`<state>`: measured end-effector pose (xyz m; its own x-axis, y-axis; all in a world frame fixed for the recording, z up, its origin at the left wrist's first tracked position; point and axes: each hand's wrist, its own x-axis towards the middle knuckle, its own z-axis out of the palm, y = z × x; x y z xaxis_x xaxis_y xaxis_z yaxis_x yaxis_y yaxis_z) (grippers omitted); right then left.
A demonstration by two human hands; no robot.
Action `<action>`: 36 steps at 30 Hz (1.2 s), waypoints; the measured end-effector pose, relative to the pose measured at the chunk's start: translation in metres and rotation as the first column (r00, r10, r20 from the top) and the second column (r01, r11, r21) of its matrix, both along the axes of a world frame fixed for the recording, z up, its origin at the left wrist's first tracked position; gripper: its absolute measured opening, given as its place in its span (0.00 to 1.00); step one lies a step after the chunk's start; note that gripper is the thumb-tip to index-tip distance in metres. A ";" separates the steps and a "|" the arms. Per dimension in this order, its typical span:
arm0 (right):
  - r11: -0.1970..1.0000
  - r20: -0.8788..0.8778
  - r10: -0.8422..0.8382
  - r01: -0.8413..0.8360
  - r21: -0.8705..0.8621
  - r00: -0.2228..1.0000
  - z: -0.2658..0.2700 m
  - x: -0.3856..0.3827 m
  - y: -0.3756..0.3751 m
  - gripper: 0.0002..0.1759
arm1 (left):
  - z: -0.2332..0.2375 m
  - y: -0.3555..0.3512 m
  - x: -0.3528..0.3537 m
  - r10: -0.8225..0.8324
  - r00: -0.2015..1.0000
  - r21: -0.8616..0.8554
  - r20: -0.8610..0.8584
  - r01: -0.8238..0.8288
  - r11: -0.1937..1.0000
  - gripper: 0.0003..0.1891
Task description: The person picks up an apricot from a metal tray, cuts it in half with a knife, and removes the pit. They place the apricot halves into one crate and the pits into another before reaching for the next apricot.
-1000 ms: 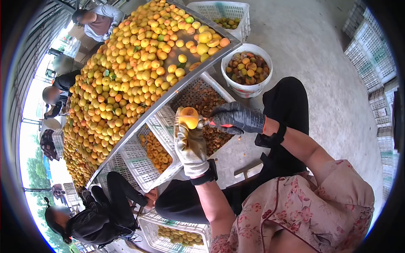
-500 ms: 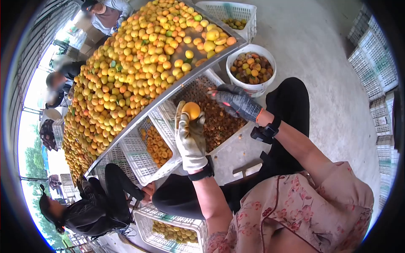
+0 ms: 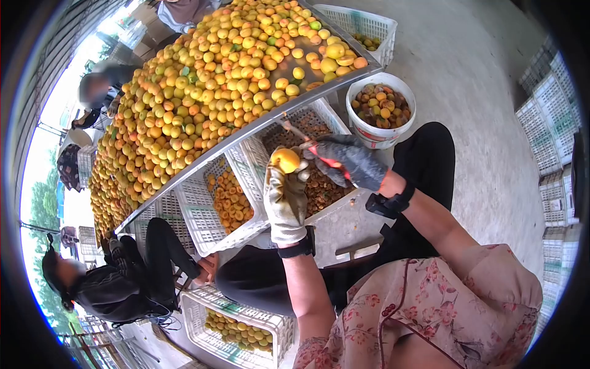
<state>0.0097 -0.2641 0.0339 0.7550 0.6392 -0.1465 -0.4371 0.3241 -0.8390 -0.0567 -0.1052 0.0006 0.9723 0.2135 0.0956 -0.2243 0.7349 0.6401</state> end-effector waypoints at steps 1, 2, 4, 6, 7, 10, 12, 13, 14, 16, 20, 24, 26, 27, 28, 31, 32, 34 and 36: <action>1.000 0.004 0.009 -0.009 -0.003 1.000 0.008 0.002 -0.007 0.15 | -0.005 0.006 -0.001 0.013 0.998 0.010 0.064 -0.014 1.000 0.26; 0.995 0.028 0.057 -0.059 0.076 0.998 0.015 0.004 -0.016 0.16 | -0.006 0.012 -0.004 0.033 0.997 -0.009 0.067 -0.033 0.999 0.27; 0.985 0.074 0.063 -0.074 0.155 0.995 0.034 0.007 -0.031 0.19 | -0.009 0.025 -0.011 0.061 0.993 -0.026 0.097 -0.059 0.998 0.28; 0.953 -0.026 0.224 -0.213 0.216 0.974 0.025 0.022 -0.041 0.19 | -0.010 0.035 -0.016 0.114 0.993 -0.015 0.037 -0.114 0.993 0.35; 0.904 -0.128 0.384 -0.345 0.252 0.914 0.002 0.031 -0.044 0.18 | -0.008 0.036 -0.020 0.163 0.986 -0.003 -0.027 -0.163 0.987 0.36; 0.714 0.239 0.185 0.038 -0.700 0.953 -0.096 0.036 -0.015 0.17 | -0.005 0.039 -0.026 0.092 0.992 0.019 0.085 -0.094 0.995 0.36; 0.820 0.101 0.069 0.001 -0.572 0.993 -0.096 0.036 -0.015 0.15 | -0.003 0.037 -0.023 0.118 0.993 -0.032 0.007 -0.118 0.993 0.33; 0.879 -0.035 0.030 -0.043 -0.474 0.999 -0.067 0.020 -0.009 0.15 | 0.003 0.032 -0.024 0.165 0.984 -0.037 -0.066 -0.167 0.985 0.30; 0.884 -0.031 0.036 -0.047 -0.465 0.999 -0.048 0.016 -0.004 0.15 | -0.003 0.032 -0.021 0.169 0.984 -0.030 -0.055 -0.171 0.985 0.30; 0.948 0.067 0.075 -0.050 -0.316 0.995 -0.017 0.005 0.004 0.11 | -0.004 0.030 -0.018 0.151 0.988 -0.082 -0.025 -0.153 0.985 0.29; 0.966 0.461 0.017 0.104 -0.237 0.887 0.011 -0.025 0.016 0.09 | 0.001 0.021 -0.013 0.180 0.983 0.009 0.037 -0.181 0.983 0.24; 0.880 0.765 -0.088 0.409 -0.239 0.638 -0.016 -0.053 0.028 0.12 | 0.011 0.009 -0.015 0.250 0.968 -0.038 0.018 -0.249 0.968 0.23; 0.878 0.790 -0.112 0.432 -0.205 0.603 -0.024 -0.059 0.031 0.13 | 0.010 0.011 -0.024 0.310 0.948 0.151 -0.067 -0.297 0.943 0.23; 0.875 0.812 -0.137 0.454 -0.170 0.567 -0.027 -0.061 0.033 0.13 | 0.010 0.011 -0.026 0.379 0.915 0.338 -0.139 -0.316 0.887 0.23; 0.847 0.829 -0.136 0.498 -0.187 0.543 -0.028 -0.063 0.034 0.13 | 0.008 0.011 -0.025 0.379 0.915 0.338 -0.138 -0.316 0.887 0.23; 0.810 0.892 -0.144 0.569 -0.143 0.428 -0.030 -0.065 0.035 0.12 | 0.006 0.007 -0.022 0.273 0.953 0.000 -0.129 -0.275 0.961 0.21; 0.810 0.893 -0.144 0.569 -0.142 0.427 -0.029 -0.066 0.035 0.12 | 0.014 0.001 -0.021 0.314 0.939 -0.013 -0.137 -0.319 0.948 0.21; 0.800 0.871 -0.165 0.580 -0.157 0.463 -0.027 -0.068 0.035 0.12 | 0.014 -0.005 -0.019 0.355 0.923 -0.027 -0.145 -0.363 0.932 0.21; 0.790 0.860 -0.152 0.583 -0.191 0.487 -0.029 -0.069 0.037 0.11 | 0.004 -0.007 -0.016 0.333 0.941 -0.004 -0.055 -0.333 0.943 0.24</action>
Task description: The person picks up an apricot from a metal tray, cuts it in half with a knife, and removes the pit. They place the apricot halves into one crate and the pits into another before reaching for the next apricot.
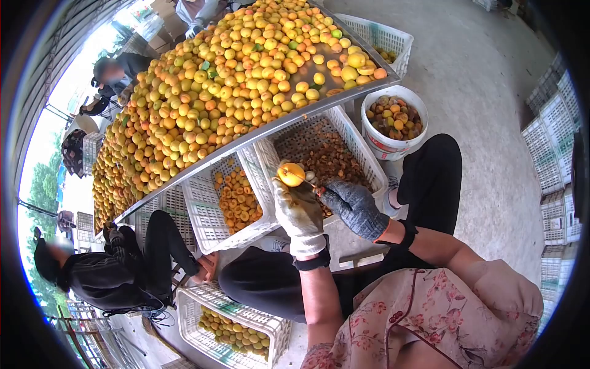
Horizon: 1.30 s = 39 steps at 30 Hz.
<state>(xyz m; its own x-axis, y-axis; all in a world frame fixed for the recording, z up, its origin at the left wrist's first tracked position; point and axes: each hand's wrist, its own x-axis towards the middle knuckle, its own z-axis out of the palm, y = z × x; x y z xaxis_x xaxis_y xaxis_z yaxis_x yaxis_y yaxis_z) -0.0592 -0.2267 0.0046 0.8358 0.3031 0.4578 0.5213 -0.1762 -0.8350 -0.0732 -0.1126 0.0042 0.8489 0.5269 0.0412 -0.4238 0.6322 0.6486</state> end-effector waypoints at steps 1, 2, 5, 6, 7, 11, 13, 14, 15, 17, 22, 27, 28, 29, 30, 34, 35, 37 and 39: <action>1.000 -0.030 -0.012 0.011 -0.021 0.999 -0.002 0.000 0.001 0.11 | -0.001 -0.005 0.000 -0.002 1.000 0.000 -0.001 0.002 1.000 0.24; 1.000 -0.031 -0.013 0.013 -0.021 0.999 -0.007 0.000 0.002 0.11 | -0.001 -0.011 0.000 0.006 0.999 0.019 -0.042 -0.005 1.000 0.24; 0.999 0.023 -0.040 0.039 0.024 0.999 -0.017 0.004 0.004 0.12 | -0.011 -0.011 0.003 0.000 0.996 0.051 -0.085 0.004 0.999 0.25; 0.999 -0.025 -0.008 0.007 -0.035 1.000 -0.018 0.006 0.001 0.10 | -0.017 -0.010 0.004 0.000 0.993 0.097 -0.121 0.012 0.995 0.25; 0.995 -0.074 0.021 -0.027 -0.091 0.997 -0.018 0.008 -0.001 0.10 | -0.014 -0.009 0.004 0.002 0.987 0.143 -0.158 0.021 0.989 0.26; 0.999 0.001 0.036 -0.036 0.038 0.999 -0.009 0.021 0.000 0.11 | 0.006 -0.003 -0.003 0.000 0.977 0.262 -0.215 0.058 0.963 0.20; 0.999 -0.045 0.046 -0.047 -0.004 0.998 -0.005 0.025 0.002 0.14 | -0.002 0.000 0.005 0.019 0.991 0.240 -0.131 0.013 0.971 0.20; 0.999 -0.043 0.051 -0.051 -0.003 0.998 0.000 0.025 0.004 0.14 | -0.003 0.003 0.007 0.031 0.990 0.255 -0.135 0.005 0.967 0.19; 0.996 -0.090 0.069 -0.074 -0.047 0.994 0.006 0.024 0.004 0.15 | -0.007 0.008 0.009 0.041 0.989 0.269 -0.140 -0.002 0.963 0.19; 0.990 -0.139 0.088 -0.102 -0.098 0.986 0.007 0.026 0.009 0.15 | -0.010 0.011 0.009 -0.059 0.989 0.157 -0.139 0.081 0.984 0.17; 0.980 0.054 0.057 -0.045 -0.195 0.997 0.015 0.029 0.012 0.14 | 0.021 -0.004 0.015 -0.069 0.997 0.028 -0.035 0.070 0.997 0.25; 0.983 0.080 0.043 -0.028 -0.184 0.996 0.009 0.029 0.003 0.15 | -0.004 0.018 0.002 -0.243 0.969 -0.019 -0.046 0.242 0.970 0.24; 0.985 0.121 0.039 -0.018 -0.172 0.992 0.008 0.029 0.004 0.15 | -0.006 0.016 0.006 -0.154 0.988 -0.066 -0.030 0.152 0.986 0.22; 0.985 0.124 0.042 -0.021 -0.173 0.991 0.008 0.029 0.004 0.15 | -0.007 0.018 0.005 -0.151 0.988 -0.066 -0.028 0.149 0.987 0.22; 0.980 0.163 0.041 -0.008 -0.198 0.986 0.011 0.029 0.003 0.15 | -0.008 0.021 0.004 -0.147 0.987 -0.017 -0.066 0.147 0.989 0.21; 0.956 0.158 0.076 -0.028 -0.291 0.985 0.015 0.024 -0.002 0.15 | -0.005 0.010 0.011 -0.104 0.993 0.094 0.051 0.099 0.991 0.22; 0.957 0.170 0.079 -0.027 -0.289 0.982 0.014 0.025 -0.002 0.15 | -0.004 0.009 0.014 -0.070 0.992 -0.011 -0.103 0.069 0.998 0.23; 0.978 0.106 0.063 -0.041 -0.204 0.992 0.009 0.023 -0.005 0.16 | 0.001 0.007 0.006 -0.151 0.983 -0.027 -0.108 0.149 0.988 0.23; 0.967 0.028 0.038 -0.030 -0.252 0.999 0.007 0.023 -0.011 0.16 | -0.010 0.012 0.005 -0.142 0.984 0.006 -0.104 0.143 0.990 0.22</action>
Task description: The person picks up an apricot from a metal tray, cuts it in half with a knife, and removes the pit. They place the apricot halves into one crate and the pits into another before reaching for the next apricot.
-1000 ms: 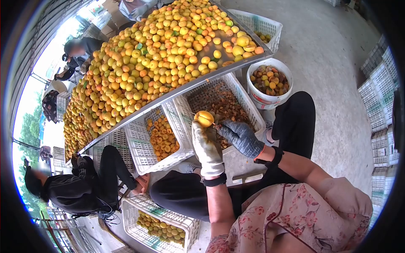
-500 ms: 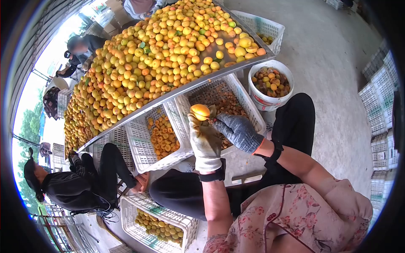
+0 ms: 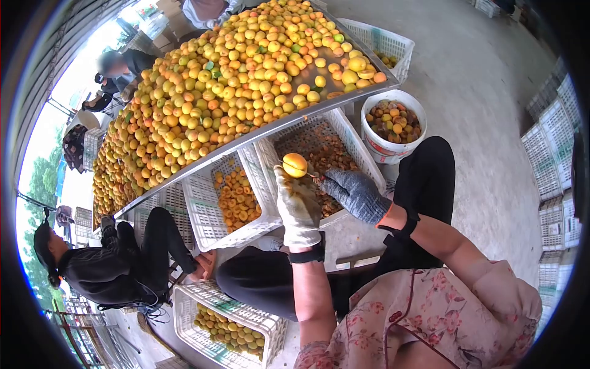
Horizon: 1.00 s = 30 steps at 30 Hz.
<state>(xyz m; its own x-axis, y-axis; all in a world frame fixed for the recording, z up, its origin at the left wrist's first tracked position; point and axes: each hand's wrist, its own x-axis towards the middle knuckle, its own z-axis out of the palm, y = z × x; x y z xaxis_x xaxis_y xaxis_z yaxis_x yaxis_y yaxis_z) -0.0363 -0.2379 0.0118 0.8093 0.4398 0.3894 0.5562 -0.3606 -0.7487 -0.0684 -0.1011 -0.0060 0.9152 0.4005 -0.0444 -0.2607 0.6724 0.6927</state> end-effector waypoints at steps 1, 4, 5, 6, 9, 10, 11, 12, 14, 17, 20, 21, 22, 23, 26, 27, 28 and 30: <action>1.000 -0.010 -0.002 0.002 0.016 1.000 0.001 0.001 -0.001 0.16 | 0.000 0.002 0.000 0.017 1.000 0.038 0.017 -0.018 0.999 0.22; 0.999 -0.007 -0.006 0.006 0.053 1.000 -0.002 0.007 0.004 0.17 | 0.010 0.002 0.002 0.041 0.999 0.115 0.030 -0.044 0.992 0.22; 0.998 0.008 0.003 -0.003 0.066 1.000 -0.004 0.008 0.006 0.17 | 0.030 -0.004 -0.001 0.038 0.998 0.155 0.045 -0.044 0.987 0.22; 0.997 0.021 0.011 -0.012 0.078 1.000 -0.005 0.008 0.007 0.17 | 0.023 0.002 0.002 0.040 0.998 0.154 0.044 -0.046 0.987 0.22; 0.995 -0.114 0.085 -0.077 0.066 0.990 -0.006 0.011 0.008 0.17 | 0.002 0.009 0.005 0.038 0.998 0.221 -0.047 -0.027 0.975 0.21; 0.995 -0.117 0.087 -0.080 0.063 0.989 -0.009 0.009 0.011 0.17 | -0.001 0.005 0.002 -0.022 0.998 -0.017 -0.056 0.021 1.000 0.21; 0.993 -0.083 0.062 -0.053 0.104 0.995 -0.013 0.008 0.015 0.17 | -0.004 -0.004 0.003 0.049 0.999 -0.031 -0.023 -0.050 0.998 0.22; 0.989 -0.055 0.029 -0.020 0.148 0.998 -0.016 0.006 0.017 0.17 | -0.006 -0.011 0.003 0.115 0.993 -0.045 0.003 -0.115 0.992 0.22; 0.992 -0.109 0.026 -0.012 0.128 0.994 -0.016 0.006 0.015 0.17 | 0.005 -0.008 0.000 0.034 0.998 -0.004 -0.056 -0.035 0.999 0.22; 0.990 -0.140 0.038 -0.018 0.140 0.989 -0.018 0.009 0.012 0.17 | -0.005 -0.003 0.008 0.031 0.995 0.118 -0.094 -0.020 0.993 0.22; 0.989 -0.069 0.015 -0.005 0.150 0.997 -0.022 0.007 0.020 0.16 | -0.009 0.001 0.017 0.080 0.989 0.240 -0.125 -0.048 0.970 0.22; 0.987 -0.041 0.005 0.002 0.163 0.999 -0.026 0.008 0.025 0.15 | -0.009 0.001 0.022 0.067 0.993 0.130 -0.093 -0.054 0.990 0.23; 0.985 -0.006 -0.006 0.007 0.175 1.000 -0.029 0.010 0.029 0.15 | -0.008 0.001 0.026 0.059 0.997 0.018 -0.053 -0.058 0.998 0.24; 0.997 0.087 -0.054 0.049 0.052 0.995 -0.034 0.009 0.031 0.14 | -0.008 0.001 0.028 0.059 0.997 0.018 -0.051 -0.058 0.998 0.24; 0.988 0.118 -0.070 0.053 0.142 0.990 -0.037 0.008 0.031 0.13 | -0.007 0.002 0.032 -0.033 0.999 -0.047 0.004 0.033 0.998 0.28; 1.000 0.089 0.004 -0.005 0.013 0.996 -0.036 0.007 0.020 0.14 | -0.006 0.005 0.030 -0.045 0.999 -0.091 -0.002 0.044 0.995 0.29; 1.000 0.089 0.003 -0.004 0.015 0.996 -0.039 0.005 0.010 0.14 | -0.005 0.010 0.030 -0.046 0.999 -0.089 -0.002 0.045 0.995 0.29; 0.993 -0.028 0.076 -0.073 0.097 0.997 -0.048 -0.005 -0.005 0.15 | -0.002 0.024 0.030 0.097 0.993 -0.183 -0.070 -0.109 0.977 0.30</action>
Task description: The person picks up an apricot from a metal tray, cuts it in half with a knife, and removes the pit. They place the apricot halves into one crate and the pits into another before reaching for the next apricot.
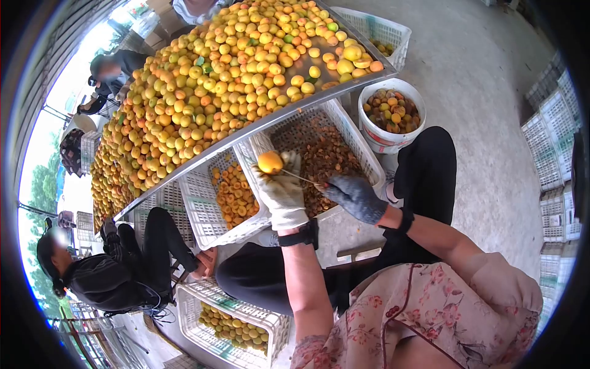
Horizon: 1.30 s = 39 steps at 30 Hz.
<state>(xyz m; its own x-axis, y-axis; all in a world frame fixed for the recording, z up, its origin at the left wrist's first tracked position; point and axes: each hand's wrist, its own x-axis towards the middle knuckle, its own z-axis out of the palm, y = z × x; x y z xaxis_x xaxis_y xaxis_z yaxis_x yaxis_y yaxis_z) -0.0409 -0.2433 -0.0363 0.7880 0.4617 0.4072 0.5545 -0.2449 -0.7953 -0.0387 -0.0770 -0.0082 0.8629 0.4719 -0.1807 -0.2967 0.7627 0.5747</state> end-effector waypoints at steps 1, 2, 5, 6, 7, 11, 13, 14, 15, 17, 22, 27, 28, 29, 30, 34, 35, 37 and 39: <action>0.978 -0.013 -0.040 0.042 0.203 0.999 0.002 -0.002 -0.001 0.14 | -0.002 0.005 -0.001 0.038 0.999 0.053 -0.031 -0.036 0.998 0.30; 0.978 -0.014 -0.042 0.043 0.205 0.999 0.003 0.003 0.002 0.14 | -0.006 0.002 0.000 0.037 0.999 0.055 -0.031 -0.035 0.998 0.30; 0.915 -0.852 0.193 0.225 0.336 0.486 0.033 0.024 0.011 0.09 | -0.019 -0.035 -0.010 0.169 0.971 0.573 -0.168 -0.044 0.819 0.26; 0.830 -0.780 0.274 0.271 0.487 0.563 0.028 0.031 0.022 0.09 | -0.022 -0.047 -0.014 0.249 0.939 0.792 -0.236 0.038 0.609 0.25; 0.786 -0.708 0.267 0.278 0.553 0.654 0.006 0.038 0.037 0.10 | -0.032 -0.052 -0.013 0.352 0.925 0.941 -0.141 0.015 0.337 0.25; 0.750 -0.612 0.201 0.282 0.598 0.765 -0.007 0.037 0.049 0.13 | -0.032 -0.060 -0.017 0.428 0.899 0.986 -0.087 0.017 0.165 0.19; 0.872 -0.623 0.048 0.272 0.407 0.781 -0.004 0.038 0.043 0.15 | -0.028 -0.061 -0.022 0.401 0.899 0.962 -0.175 0.069 0.264 0.17; 0.943 -0.591 -0.102 0.266 0.198 0.800 -0.003 0.039 0.042 0.17 | -0.027 -0.061 -0.022 0.403 0.898 0.962 -0.175 0.070 0.262 0.17; 0.937 -0.581 -0.150 0.303 0.174 0.800 -0.003 0.036 0.046 0.13 | -0.026 -0.064 -0.023 0.377 0.881 0.876 -0.287 0.083 0.475 0.18; 0.939 -0.461 -0.246 0.327 0.105 0.853 0.001 0.031 0.048 0.13 | -0.022 -0.073 -0.020 0.373 0.849 0.714 -0.375 0.008 0.700 0.20; 0.928 -0.200 -0.295 0.329 0.172 0.935 0.004 0.027 0.046 0.16 | -0.036 -0.071 -0.018 0.412 0.865 0.755 -0.286 -0.061 0.653 0.20; 0.980 0.178 -0.198 0.189 0.065 0.964 0.014 0.027 0.042 0.15 | -0.044 -0.057 -0.026 0.175 0.965 0.423 -0.197 -0.077 0.903 0.20; 0.981 0.170 -0.193 0.186 0.055 0.966 0.017 0.028 0.041 0.15 | -0.043 -0.055 -0.027 0.177 0.962 0.416 -0.208 -0.077 0.906 0.20; 0.989 0.240 -0.149 0.141 0.050 0.959 0.020 0.029 0.041 0.13 | -0.041 -0.052 -0.029 0.068 0.976 0.210 -0.207 -0.024 0.977 0.21; 0.994 0.314 -0.105 0.095 0.047 0.944 0.023 0.032 0.042 0.12 | -0.037 -0.050 -0.027 -0.036 0.984 -0.002 -0.175 0.036 0.999 0.22; 0.981 0.356 0.179 -0.142 -0.129 0.917 0.036 0.041 0.034 0.14 | -0.027 -0.033 -0.031 -0.218 0.968 0.027 -0.123 0.223 0.975 0.19; 0.974 0.180 0.105 -0.138 0.177 0.978 0.025 0.047 0.040 0.12 | -0.026 -0.027 -0.029 -0.219 0.968 0.026 -0.122 0.223 0.974 0.19; 0.845 -0.234 0.094 0.047 0.533 0.968 0.021 0.055 0.055 0.13 | -0.023 -0.018 -0.026 -0.433 0.850 -0.093 0.300 0.478 0.874 0.24; 0.609 -0.584 0.225 0.355 0.709 0.780 0.020 0.058 0.056 0.15 | -0.016 -0.017 -0.029 -0.371 0.895 -0.104 0.246 0.405 0.908 0.26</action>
<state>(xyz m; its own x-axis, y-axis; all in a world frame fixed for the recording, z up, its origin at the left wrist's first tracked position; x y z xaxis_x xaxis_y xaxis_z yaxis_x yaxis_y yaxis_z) 0.0174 -0.1875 -0.0161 0.9884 0.1494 0.0284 -0.0644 0.5804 -0.8118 -0.0679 -0.0941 -0.0243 0.9972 0.0735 -0.0114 -0.0627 0.9136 0.4017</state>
